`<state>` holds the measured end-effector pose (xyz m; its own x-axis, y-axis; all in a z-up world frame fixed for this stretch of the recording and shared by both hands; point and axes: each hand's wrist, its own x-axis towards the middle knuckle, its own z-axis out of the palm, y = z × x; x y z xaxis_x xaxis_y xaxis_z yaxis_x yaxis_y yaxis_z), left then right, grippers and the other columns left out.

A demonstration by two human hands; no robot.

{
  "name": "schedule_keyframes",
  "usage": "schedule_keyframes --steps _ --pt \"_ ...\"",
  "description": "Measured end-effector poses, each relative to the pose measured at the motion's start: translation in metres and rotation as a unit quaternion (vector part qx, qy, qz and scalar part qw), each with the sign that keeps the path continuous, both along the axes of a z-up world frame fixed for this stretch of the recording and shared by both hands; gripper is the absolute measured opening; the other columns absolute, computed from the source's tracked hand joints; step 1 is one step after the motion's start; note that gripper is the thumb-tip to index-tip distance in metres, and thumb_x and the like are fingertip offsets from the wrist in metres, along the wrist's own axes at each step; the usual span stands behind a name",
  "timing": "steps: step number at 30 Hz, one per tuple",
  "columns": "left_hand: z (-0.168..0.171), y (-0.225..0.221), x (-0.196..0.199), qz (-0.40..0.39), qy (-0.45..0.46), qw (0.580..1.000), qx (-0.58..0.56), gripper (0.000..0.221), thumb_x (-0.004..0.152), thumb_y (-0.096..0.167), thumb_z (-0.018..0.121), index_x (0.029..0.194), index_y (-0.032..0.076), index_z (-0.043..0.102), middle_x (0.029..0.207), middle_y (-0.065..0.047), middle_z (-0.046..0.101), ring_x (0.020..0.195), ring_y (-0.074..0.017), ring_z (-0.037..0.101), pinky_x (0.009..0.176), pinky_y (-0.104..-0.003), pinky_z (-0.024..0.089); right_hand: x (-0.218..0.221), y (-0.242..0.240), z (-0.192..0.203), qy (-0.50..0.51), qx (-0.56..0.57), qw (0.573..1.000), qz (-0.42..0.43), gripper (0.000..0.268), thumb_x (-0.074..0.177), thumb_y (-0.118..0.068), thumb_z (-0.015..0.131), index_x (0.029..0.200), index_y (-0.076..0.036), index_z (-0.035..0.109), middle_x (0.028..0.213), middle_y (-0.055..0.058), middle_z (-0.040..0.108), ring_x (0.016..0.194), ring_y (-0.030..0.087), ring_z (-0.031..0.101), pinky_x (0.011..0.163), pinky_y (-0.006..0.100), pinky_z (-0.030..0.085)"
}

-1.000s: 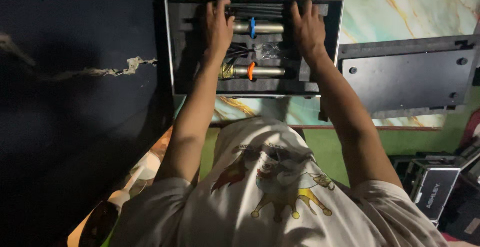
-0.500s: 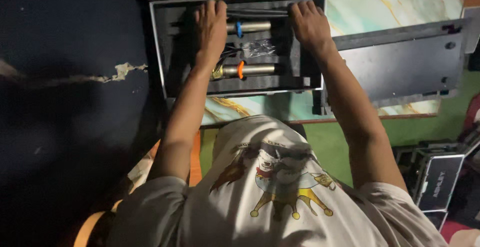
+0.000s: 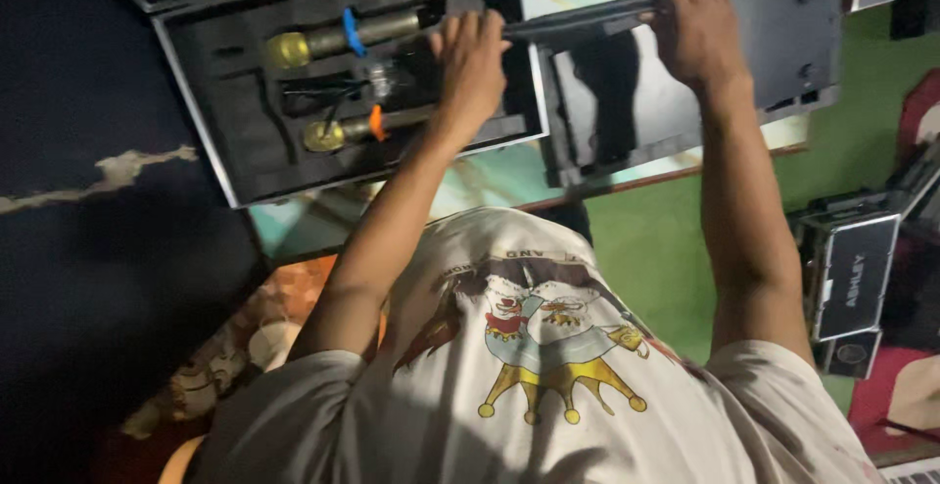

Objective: The person places a microphone into a foam-lined case, adds a cable, two antennas, and a receiver unit, then closes the case and secures the latches.

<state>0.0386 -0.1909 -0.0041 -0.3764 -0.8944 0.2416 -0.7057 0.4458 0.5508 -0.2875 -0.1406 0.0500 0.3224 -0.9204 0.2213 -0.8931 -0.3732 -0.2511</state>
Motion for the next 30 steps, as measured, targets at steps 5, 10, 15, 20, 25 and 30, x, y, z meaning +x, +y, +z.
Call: schedule_keyframes --steps 5,10,15,20,25,30 --pt "-0.011 0.016 -0.111 -0.006 -0.036 0.999 -0.021 0.023 0.091 0.02 0.069 0.106 0.005 0.061 0.106 -0.016 0.061 0.104 -0.0352 0.052 0.092 -0.053 0.035 -0.119 0.009 -0.033 0.008 0.043 0.999 0.009 0.025 0.109 -0.013 0.069 0.131 -0.003 0.062 0.12 0.019 0.058 0.119 0.041 0.052 0.105 0.05 0.044" --pt "-0.048 0.025 -0.18 0.034 -0.083 0.995 0.044 0.026 0.089 0.024 0.065 0.108 0.006 0.063 0.108 -0.015 0.061 0.107 -0.0356 0.051 0.092 -0.054 0.036 -0.198 -0.013 -0.078 0.017 0.099 0.993 0.067 0.039 0.092 -0.003 0.061 0.131 0.003 0.059 0.131 0.026 0.057 0.119 0.046 0.051 0.104 0.051 0.044" --pt "-0.066 0.029 -0.207 0.096 -0.055 0.992 0.063 0.025 0.089 0.025 0.068 0.109 0.011 0.064 0.11 -0.016 0.061 0.109 -0.038 0.051 0.088 -0.056 0.037 -0.214 -0.031 -0.087 -0.042 0.173 0.982 0.067 0.038 0.1 -0.005 0.061 0.137 -0.005 0.063 0.119 0.022 0.058 0.112 0.043 0.052 0.102 0.051 0.046" --pt "-0.061 0.03 -0.208 0.131 -0.041 0.986 0.09 0.024 0.092 0.026 0.073 0.11 0.013 0.064 0.11 -0.01 0.062 0.112 -0.0362 0.053 0.09 -0.055 0.042 -0.212 -0.041 -0.074 -0.081 0.156 0.978 0.108 0.036 0.103 -0.01 0.066 0.139 -0.004 0.063 0.124 0.021 0.059 0.113 0.042 0.052 0.102 0.05 0.046" --pt "-0.058 0.039 -0.212 0.145 -0.039 0.988 0.035 0.015 0.095 0.026 0.073 0.104 0.015 0.069 0.108 -0.009 0.062 0.107 -0.0342 0.054 0.089 -0.051 0.044 -0.218 -0.033 -0.063 -0.105 0.152 0.976 0.113 0.036 0.105 -0.012 0.069 0.14 -0.005 0.064 0.127 0.02 0.061 0.115 0.042 0.053 0.104 0.049 0.046" --pt "-0.056 0.045 -0.217 0.17 -0.037 0.984 0.031 0.012 0.096 0.023 0.072 0.105 0.016 0.071 0.113 -0.008 0.059 0.111 -0.0328 0.052 0.094 -0.051 0.041 -0.221 -0.025 -0.063 -0.11 0.126 0.978 0.122 0.026 0.104 -0.013 0.069 0.13 -0.006 0.068 0.126 0.017 0.063 0.118 0.042 0.055 0.104 0.049 0.048"
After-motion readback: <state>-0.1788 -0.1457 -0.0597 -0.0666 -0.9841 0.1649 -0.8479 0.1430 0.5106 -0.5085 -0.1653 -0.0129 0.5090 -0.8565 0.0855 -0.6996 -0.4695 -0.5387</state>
